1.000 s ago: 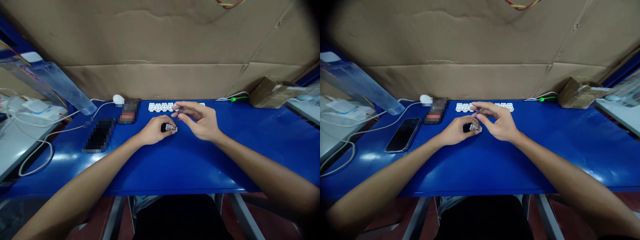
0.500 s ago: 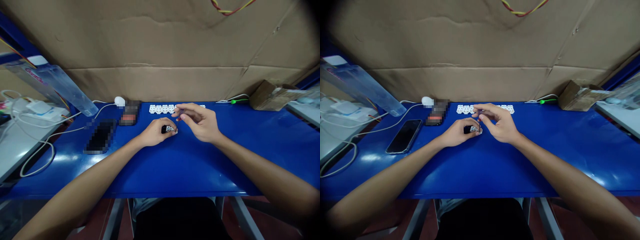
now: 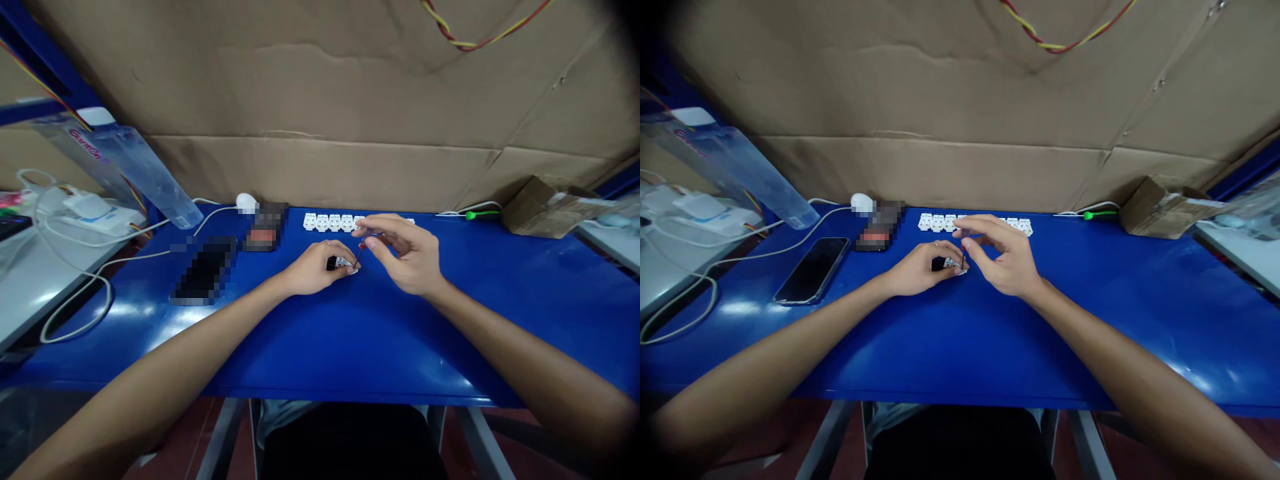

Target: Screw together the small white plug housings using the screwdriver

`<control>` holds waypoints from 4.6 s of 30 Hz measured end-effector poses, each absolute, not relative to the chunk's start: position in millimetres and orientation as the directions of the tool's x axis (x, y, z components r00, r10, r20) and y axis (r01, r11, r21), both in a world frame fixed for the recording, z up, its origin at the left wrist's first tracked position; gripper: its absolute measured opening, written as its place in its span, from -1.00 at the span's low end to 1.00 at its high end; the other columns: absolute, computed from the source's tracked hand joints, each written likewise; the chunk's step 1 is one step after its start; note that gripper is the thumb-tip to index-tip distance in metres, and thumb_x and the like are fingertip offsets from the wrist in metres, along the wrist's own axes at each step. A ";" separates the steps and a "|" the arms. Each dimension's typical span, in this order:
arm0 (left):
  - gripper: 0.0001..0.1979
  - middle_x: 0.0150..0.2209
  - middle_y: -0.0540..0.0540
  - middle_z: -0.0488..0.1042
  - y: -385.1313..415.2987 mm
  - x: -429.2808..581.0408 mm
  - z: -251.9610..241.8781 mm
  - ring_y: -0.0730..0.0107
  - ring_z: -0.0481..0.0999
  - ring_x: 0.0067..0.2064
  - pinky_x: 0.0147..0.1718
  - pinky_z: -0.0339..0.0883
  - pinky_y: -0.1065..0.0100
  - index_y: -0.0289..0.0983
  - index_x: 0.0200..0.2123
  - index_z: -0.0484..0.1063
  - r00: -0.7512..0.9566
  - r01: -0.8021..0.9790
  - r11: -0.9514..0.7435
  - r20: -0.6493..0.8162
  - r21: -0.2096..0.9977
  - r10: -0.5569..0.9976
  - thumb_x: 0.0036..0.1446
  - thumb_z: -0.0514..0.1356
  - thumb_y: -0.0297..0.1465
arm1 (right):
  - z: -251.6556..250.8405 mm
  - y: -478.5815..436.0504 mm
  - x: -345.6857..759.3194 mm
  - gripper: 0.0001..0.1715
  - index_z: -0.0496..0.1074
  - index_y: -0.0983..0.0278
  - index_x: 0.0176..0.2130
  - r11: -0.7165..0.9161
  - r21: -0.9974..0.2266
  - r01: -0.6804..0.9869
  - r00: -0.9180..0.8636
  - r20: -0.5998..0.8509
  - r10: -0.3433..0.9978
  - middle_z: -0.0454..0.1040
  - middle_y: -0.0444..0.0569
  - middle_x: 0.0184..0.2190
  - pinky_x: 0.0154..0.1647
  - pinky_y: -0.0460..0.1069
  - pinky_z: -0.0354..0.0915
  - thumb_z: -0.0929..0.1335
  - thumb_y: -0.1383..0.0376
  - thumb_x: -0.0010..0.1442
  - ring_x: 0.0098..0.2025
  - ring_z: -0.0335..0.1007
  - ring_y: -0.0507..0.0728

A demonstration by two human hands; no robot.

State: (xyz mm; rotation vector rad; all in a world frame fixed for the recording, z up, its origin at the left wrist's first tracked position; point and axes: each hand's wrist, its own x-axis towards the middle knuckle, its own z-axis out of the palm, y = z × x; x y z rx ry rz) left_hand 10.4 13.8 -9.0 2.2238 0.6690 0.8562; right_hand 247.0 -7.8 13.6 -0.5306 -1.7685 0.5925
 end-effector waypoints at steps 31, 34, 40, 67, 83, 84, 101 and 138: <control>-0.90 -0.03 -0.10 0.79 11.8 11.2 -7.2 0.14 0.73 0.11 0.23 0.56 -0.01 -0.15 -0.11 0.73 0.656 0.257 -0.640 0.356 0.724 0.666 0.45 0.38 -0.43 | 8.3 -7.1 245.3 -0.46 0.64 -0.05 0.31 0.717 -0.696 0.038 -0.195 0.698 0.689 0.74 -0.04 0.02 0.07 0.16 0.80 0.55 0.35 0.44 0.01 0.80 0.19; -0.90 -0.05 -0.10 0.79 11.8 10.9 -7.5 0.16 0.73 0.09 0.20 0.57 0.02 -0.15 -0.13 0.72 0.657 0.242 -0.641 0.363 0.728 0.660 0.47 0.36 -0.43 | 10.0 -8.1 246.0 -0.52 0.65 0.00 0.30 0.723 -0.690 0.036 -0.235 0.698 0.677 0.73 0.01 0.10 0.11 0.17 0.79 0.51 0.34 0.48 0.10 0.79 0.21; -0.87 -0.06 -0.12 0.77 11.9 10.5 -8.5 0.19 0.73 0.04 0.15 0.59 0.05 -0.17 -0.15 0.71 0.656 0.231 -0.648 0.376 0.725 0.654 0.47 0.33 -0.44 | 10.3 -6.2 247.1 -0.44 0.70 -0.13 0.24 0.772 -0.632 0.071 -0.206 0.748 0.631 0.70 -0.07 0.04 -0.06 0.14 0.76 0.58 0.39 0.38 -0.05 0.75 0.16; -0.87 -0.08 -0.08 0.76 9.8 9.7 -2.8 0.22 0.71 0.01 0.13 0.53 0.13 -0.19 -0.15 0.68 0.667 0.260 -0.647 0.351 0.717 0.657 0.48 0.32 -0.46 | 11.5 -7.9 248.2 -0.38 0.60 -0.05 0.39 0.717 -0.696 0.039 -0.260 0.686 0.680 0.77 -0.08 0.11 0.16 0.11 0.77 0.52 0.41 0.47 0.03 0.82 0.14; -0.83 -0.08 -0.06 0.78 21.1 -4.5 3.9 0.24 0.73 -0.07 -0.02 0.51 0.15 -0.15 -0.05 0.72 0.512 0.472 -0.581 0.330 0.663 0.793 0.46 0.28 -0.42 | 9.6 -3.2 247.5 -0.53 0.63 0.04 0.31 0.746 -0.664 0.050 -0.181 0.729 0.661 0.76 -0.04 0.03 0.05 0.09 0.76 0.49 0.37 0.50 -0.02 0.80 0.15; -0.82 -0.07 -0.07 0.79 22.7 -6.3 4.3 0.23 0.73 -0.06 -0.03 0.51 0.14 -0.15 -0.04 0.72 0.502 0.482 -0.577 0.331 0.660 0.799 0.45 0.28 -0.41 | 8.5 -2.9 247.7 -0.52 0.63 0.04 0.31 0.744 -0.666 0.054 -0.190 0.725 0.663 0.76 -0.04 0.04 0.05 0.09 0.76 0.49 0.36 0.50 -0.02 0.80 0.14; -0.76 -0.10 -0.21 0.75 33.3 -31.0 10.3 0.01 0.69 -0.08 -0.12 0.57 0.03 -0.20 -0.07 0.73 0.385 0.862 -0.442 0.246 0.250 0.890 0.40 0.22 -0.43 | 7.0 -2.5 243.7 -0.64 0.63 0.14 0.23 0.705 -0.704 0.085 -0.187 0.683 0.706 0.79 -0.03 -0.01 0.10 0.09 0.76 0.51 0.33 0.48 0.01 0.81 0.15; -0.62 0.11 -0.18 0.73 11.3 0.7 14.5 0.09 0.68 -0.02 0.10 0.52 0.02 -0.19 0.15 0.72 0.464 0.649 -0.567 0.327 0.508 0.824 0.41 0.42 -0.12 | 7.9 0.6 245.5 -0.64 0.70 -0.03 0.22 0.730 -0.671 0.131 -0.208 0.701 0.682 0.74 -0.09 -0.02 0.08 0.17 0.75 0.54 0.16 0.48 -0.04 0.75 0.17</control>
